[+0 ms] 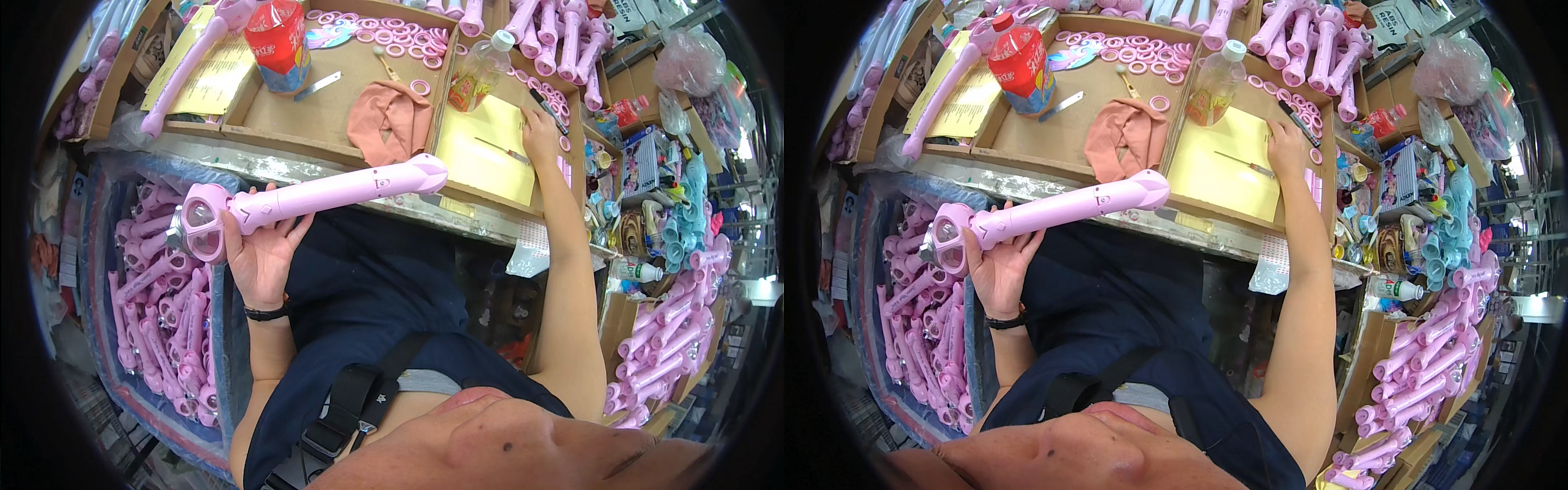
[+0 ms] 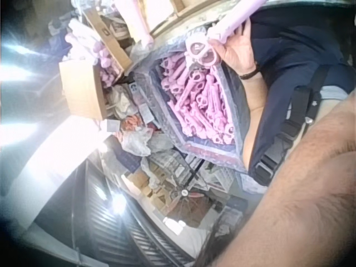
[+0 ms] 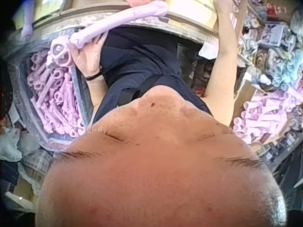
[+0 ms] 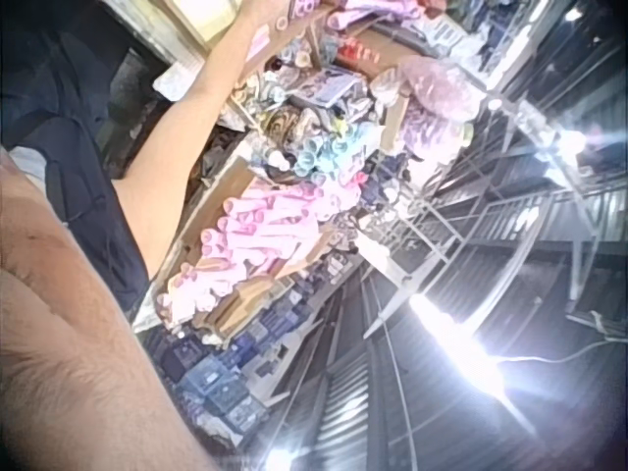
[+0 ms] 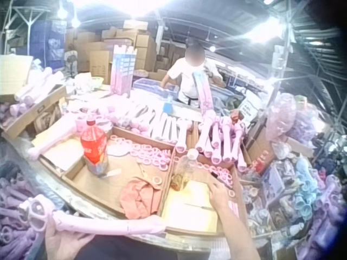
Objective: The person assembles pink plastic batons by attaching a decorative headpiece to the handle, wiping the surface with a cloth, and inspecting the assembled unit. The person repeats this process for multiple batons, placing finished units aside on the workbench.
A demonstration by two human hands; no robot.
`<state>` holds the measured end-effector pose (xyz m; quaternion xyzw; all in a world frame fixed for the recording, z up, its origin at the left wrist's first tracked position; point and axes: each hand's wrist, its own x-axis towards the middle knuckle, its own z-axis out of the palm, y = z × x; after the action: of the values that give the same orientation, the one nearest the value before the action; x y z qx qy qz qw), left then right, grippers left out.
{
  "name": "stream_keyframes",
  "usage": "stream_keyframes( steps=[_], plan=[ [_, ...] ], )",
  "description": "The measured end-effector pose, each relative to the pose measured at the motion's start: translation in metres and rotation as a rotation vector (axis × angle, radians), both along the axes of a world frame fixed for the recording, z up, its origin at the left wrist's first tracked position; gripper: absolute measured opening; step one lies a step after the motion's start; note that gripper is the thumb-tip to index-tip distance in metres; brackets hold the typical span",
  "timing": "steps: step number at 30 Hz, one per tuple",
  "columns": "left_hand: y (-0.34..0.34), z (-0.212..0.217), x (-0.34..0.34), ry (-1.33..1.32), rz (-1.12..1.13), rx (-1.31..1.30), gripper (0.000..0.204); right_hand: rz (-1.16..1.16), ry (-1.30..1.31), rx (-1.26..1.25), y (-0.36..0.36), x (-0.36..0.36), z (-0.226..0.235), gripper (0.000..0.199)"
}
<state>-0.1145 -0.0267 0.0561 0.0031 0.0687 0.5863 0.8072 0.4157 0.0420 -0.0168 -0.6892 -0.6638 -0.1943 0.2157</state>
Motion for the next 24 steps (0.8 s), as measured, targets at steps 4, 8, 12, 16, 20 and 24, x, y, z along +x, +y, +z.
stream_keyframes(
  steps=[4, 8, 12, 16, 20, 24],
  plan=[
    [-0.0002, -0.0016, -0.0011, 0.009, 0.004, -0.002, 0.041, 0.013, 0.097, -0.008, 0.0008, 0.0028, -0.0025, 0.021],
    [0.0010, -0.0030, -0.0019, -0.052, -0.030, 0.056, 0.047, 0.004, 0.119, 0.013, 0.0015, 0.0026, -0.0033, 0.019],
    [0.0014, -0.0039, -0.0022, -0.055, -0.027, 0.041, 0.047, -0.045, 0.032, 0.051, 0.0025, 0.0000, -0.0017, 0.022],
    [0.0011, -0.0045, -0.0019, -0.073, -0.022, 0.032, 0.047, -0.050, -0.042, 0.051, 0.0026, -0.0008, -0.0008, 0.025],
    [0.0013, -0.0050, -0.0017, -0.063, -0.025, 0.037, 0.047, -0.037, -0.030, 0.060, 0.0019, 0.0001, -0.0018, 0.025],
    [0.0014, -0.0055, -0.0018, -0.063, -0.025, 0.033, 0.047, -0.036, -0.001, 0.066, 0.0018, 0.0004, -0.0037, 0.021]
  ],
)
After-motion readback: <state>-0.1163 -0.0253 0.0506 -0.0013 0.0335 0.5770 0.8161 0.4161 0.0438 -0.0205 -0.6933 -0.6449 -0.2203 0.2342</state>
